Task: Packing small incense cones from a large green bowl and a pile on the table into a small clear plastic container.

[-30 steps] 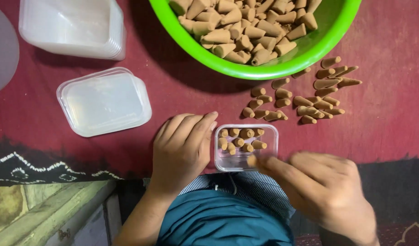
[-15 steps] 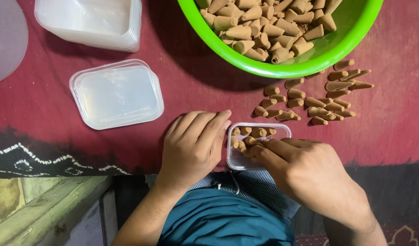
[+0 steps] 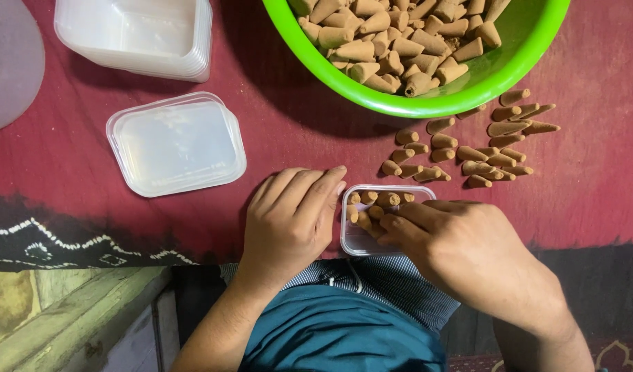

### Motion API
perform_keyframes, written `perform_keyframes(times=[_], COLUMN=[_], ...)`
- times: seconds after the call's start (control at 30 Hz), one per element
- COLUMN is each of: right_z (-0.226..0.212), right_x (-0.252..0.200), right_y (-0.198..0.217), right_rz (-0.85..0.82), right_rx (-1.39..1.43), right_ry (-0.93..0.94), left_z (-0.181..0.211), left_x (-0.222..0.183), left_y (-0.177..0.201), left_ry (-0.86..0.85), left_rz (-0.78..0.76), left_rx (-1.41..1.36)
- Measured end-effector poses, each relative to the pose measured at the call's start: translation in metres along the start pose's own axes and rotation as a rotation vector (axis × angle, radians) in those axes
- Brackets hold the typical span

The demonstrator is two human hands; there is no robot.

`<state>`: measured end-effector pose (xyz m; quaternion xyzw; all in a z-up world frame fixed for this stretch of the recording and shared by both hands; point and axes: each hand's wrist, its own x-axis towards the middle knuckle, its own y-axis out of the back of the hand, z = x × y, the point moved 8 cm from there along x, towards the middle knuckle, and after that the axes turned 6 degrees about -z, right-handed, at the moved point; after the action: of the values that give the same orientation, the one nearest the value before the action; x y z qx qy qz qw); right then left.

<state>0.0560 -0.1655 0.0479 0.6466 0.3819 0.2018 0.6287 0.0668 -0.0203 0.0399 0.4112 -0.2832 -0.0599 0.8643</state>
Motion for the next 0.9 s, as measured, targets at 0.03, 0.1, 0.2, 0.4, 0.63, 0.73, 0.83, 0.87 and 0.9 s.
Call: perform_keyframes(times=[0.03, 0.1, 0.2, 0.4, 0.63, 0.73, 0.83, 0.87, 0.9], right_z=[0.001, 0.005, 0.014, 0.034, 0.03, 0.029, 0.025, 0.026, 0.026], right_x=[-0.002, -0.007, -0.025, -0.065, -0.082, -0.088, -0.09, -0.092, -0.095], right_y=[0.005, 0.015, 0.032, 0.025, 0.007, 0.002, -0.001, -0.002, -0.003], right_rz=[0.001, 0.002, 0.137, 0.309, 0.393, 0.473, 0.521, 0.557, 0.592], right_rx=[0.0, 0.131, 0.313, 0.718, 0.777, 0.798, 0.64, 0.598, 0.555], right_ry=[0.0, -0.007, -0.05, -0.161, -0.274, -0.325, -0.359, -0.41, -0.462], left_z=[0.0, 0.0, 0.0, 0.0, -0.003, -0.004, -0.005, -0.004, -0.004], left_x=[0.0, -0.001, -0.001, 0.0, -0.004, -0.004, -0.003, -0.004, -0.004], left_y=[0.0, -0.001, -0.001, -0.003, -0.011, -0.015, -0.016, -0.016, -0.017], left_ry=[0.0, 0.002, 0.008, 0.016, 0.038, 0.053, 0.061, 0.055, 0.049], left_rz=[0.0, -0.001, -0.008, -0.035, -0.083, -0.134, -0.133, -0.137, -0.141], left_rx=[0.001, 0.008, 0.007, 0.023, 0.014, -0.004, 0.012, 0.017, 0.021])
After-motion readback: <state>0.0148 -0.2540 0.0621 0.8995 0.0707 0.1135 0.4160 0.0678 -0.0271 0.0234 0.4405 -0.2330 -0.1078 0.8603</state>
